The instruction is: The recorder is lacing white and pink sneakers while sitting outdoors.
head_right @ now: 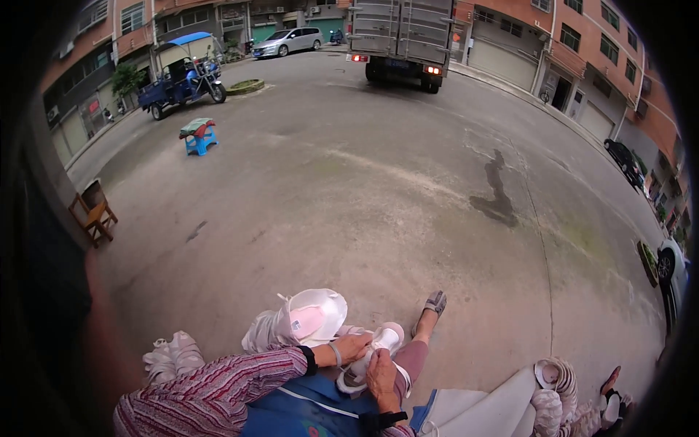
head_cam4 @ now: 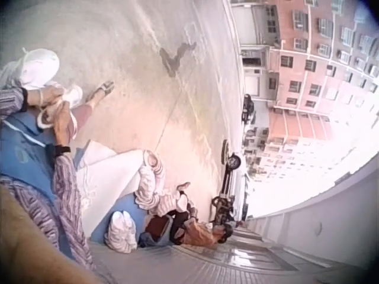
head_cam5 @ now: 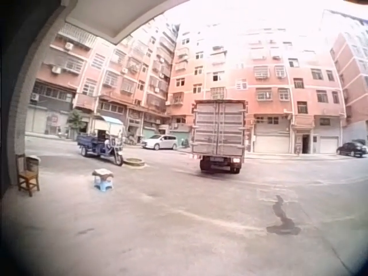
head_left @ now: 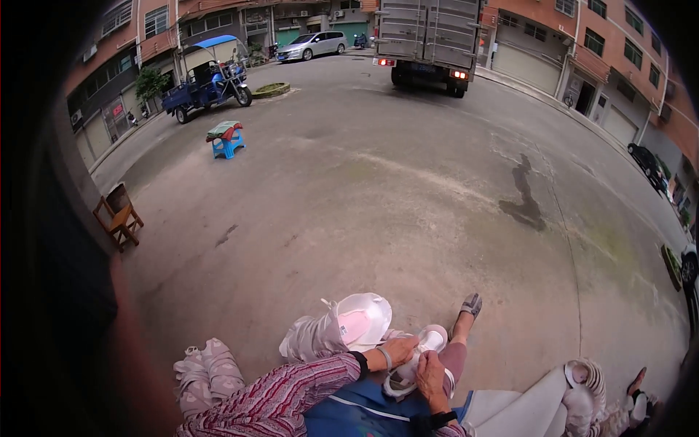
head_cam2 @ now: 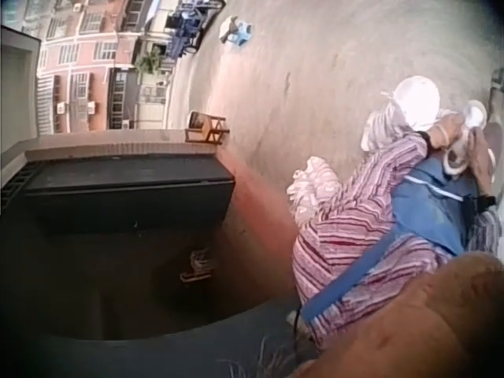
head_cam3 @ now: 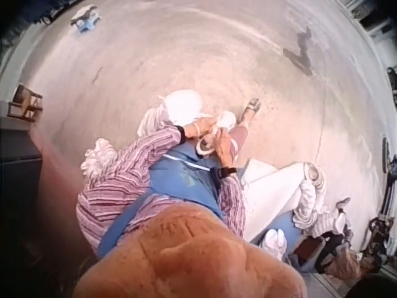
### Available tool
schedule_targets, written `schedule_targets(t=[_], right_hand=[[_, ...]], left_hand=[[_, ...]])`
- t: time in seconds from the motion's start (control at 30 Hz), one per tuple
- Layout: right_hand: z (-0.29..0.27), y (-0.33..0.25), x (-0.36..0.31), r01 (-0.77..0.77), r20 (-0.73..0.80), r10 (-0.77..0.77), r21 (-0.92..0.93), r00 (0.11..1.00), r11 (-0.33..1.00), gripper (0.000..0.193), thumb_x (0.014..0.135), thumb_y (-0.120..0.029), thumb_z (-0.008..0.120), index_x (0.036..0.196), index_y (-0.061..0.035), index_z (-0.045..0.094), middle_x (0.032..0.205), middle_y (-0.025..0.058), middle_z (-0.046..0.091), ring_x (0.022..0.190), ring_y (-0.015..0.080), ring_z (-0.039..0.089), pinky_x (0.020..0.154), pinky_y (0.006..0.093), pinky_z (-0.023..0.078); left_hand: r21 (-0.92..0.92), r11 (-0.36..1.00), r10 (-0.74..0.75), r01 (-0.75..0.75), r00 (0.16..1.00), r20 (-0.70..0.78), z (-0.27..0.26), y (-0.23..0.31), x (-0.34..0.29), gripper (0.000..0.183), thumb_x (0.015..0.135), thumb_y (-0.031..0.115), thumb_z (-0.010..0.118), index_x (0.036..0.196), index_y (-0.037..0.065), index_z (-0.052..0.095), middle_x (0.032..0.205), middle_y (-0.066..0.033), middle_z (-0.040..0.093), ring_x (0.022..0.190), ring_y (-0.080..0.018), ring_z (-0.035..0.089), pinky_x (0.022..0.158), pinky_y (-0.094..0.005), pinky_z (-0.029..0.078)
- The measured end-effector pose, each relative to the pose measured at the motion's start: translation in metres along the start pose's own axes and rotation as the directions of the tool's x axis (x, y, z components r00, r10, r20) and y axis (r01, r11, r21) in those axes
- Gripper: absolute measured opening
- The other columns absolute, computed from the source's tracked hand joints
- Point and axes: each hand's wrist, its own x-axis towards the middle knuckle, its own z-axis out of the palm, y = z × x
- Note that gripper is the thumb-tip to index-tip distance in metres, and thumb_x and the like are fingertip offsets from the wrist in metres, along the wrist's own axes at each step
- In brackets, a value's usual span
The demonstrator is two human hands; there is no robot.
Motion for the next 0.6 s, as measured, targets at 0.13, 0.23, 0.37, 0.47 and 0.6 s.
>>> schedule_targets(t=[0.13, 0.23, 0.37, 0.47, 0.6], right_hand=[[0.002, 0.007, 0.007, 0.141, -0.002, -0.143, -0.143, 0.990, 0.980, 0.018, 0.083, -0.016, 0.053, 0.089, 0.0002, 0.058, 0.074, 0.0235, 0.060, 0.069, 0.0401, 0.060, 0.062, 0.0447, 0.048], [0.009, 0.007, 0.009, 0.118, -0.011, -0.122, -0.203, 0.992, 0.972, 0.020, 0.080, -0.017, 0.057, 0.091, -0.0001, 0.059, 0.076, 0.0230, 0.061, 0.070, 0.0394, 0.061, 0.063, 0.0445, 0.048], [0.016, 0.003, 0.009, 0.144, -0.077, -0.169, -0.253, 0.983, 0.957, 0.020, 0.077, -0.016, 0.062, 0.091, -0.0027, 0.060, 0.076, 0.0206, 0.062, 0.069, 0.0367, 0.061, 0.062, 0.0426, 0.049], [0.019, -0.001, 0.007, 0.093, -0.108, -0.139, -0.353, 0.984, 0.931, 0.016, 0.079, -0.018, 0.059, 0.087, -0.0040, 0.060, 0.074, 0.0180, 0.063, 0.067, 0.0345, 0.062, 0.060, 0.0428, 0.049], [0.030, 0.006, 0.015, 0.131, 0.002, -0.147, -0.464, 0.989, 0.876, 0.021, 0.084, -0.024, 0.051, 0.075, -0.0065, 0.057, 0.069, 0.0144, 0.062, 0.063, 0.0324, 0.063, 0.056, 0.0436, 0.049]], left_hand=[[0.001, 0.995, -0.096, 0.096, 0.995, 0.000, -0.002, 0.013, 0.010, 0.020, 0.082, 0.017, 0.050, 0.097, 0.005, 0.045, 0.079, -0.0221, 0.058, 0.076, -0.0401, 0.058, 0.067, -0.0466, 0.045], [-0.060, 0.985, -0.159, 0.162, 0.986, 0.055, -0.002, 0.011, 0.012, 0.020, 0.082, 0.018, 0.049, 0.096, 0.005, 0.046, 0.081, -0.0210, 0.058, 0.079, -0.0390, 0.058, 0.068, -0.0463, 0.044], [-0.097, 0.986, -0.133, 0.136, 0.991, 0.030, 0.012, -0.005, 0.011, 0.020, 0.081, 0.022, 0.048, 0.091, 0.005, 0.049, 0.081, -0.0200, 0.058, 0.080, -0.0383, 0.057, 0.068, -0.0459, 0.043], [-0.078, 0.994, -0.074, 0.077, 0.996, 0.044, 0.014, -0.004, 0.015, 0.018, 0.081, 0.020, 0.048, 0.091, 0.005, 0.049, 0.081, -0.0201, 0.058, 0.080, -0.0382, 0.057, 0.068, -0.0450, 0.043], [-0.114, 0.983, -0.132, 0.143, 0.987, 0.093, 0.001, -0.008, 0.014, 0.019, 0.083, 0.022, 0.051, 0.091, 0.004, 0.049, 0.080, -0.0202, 0.059, 0.079, -0.0378, 0.058, 0.068, -0.0431, 0.045]])
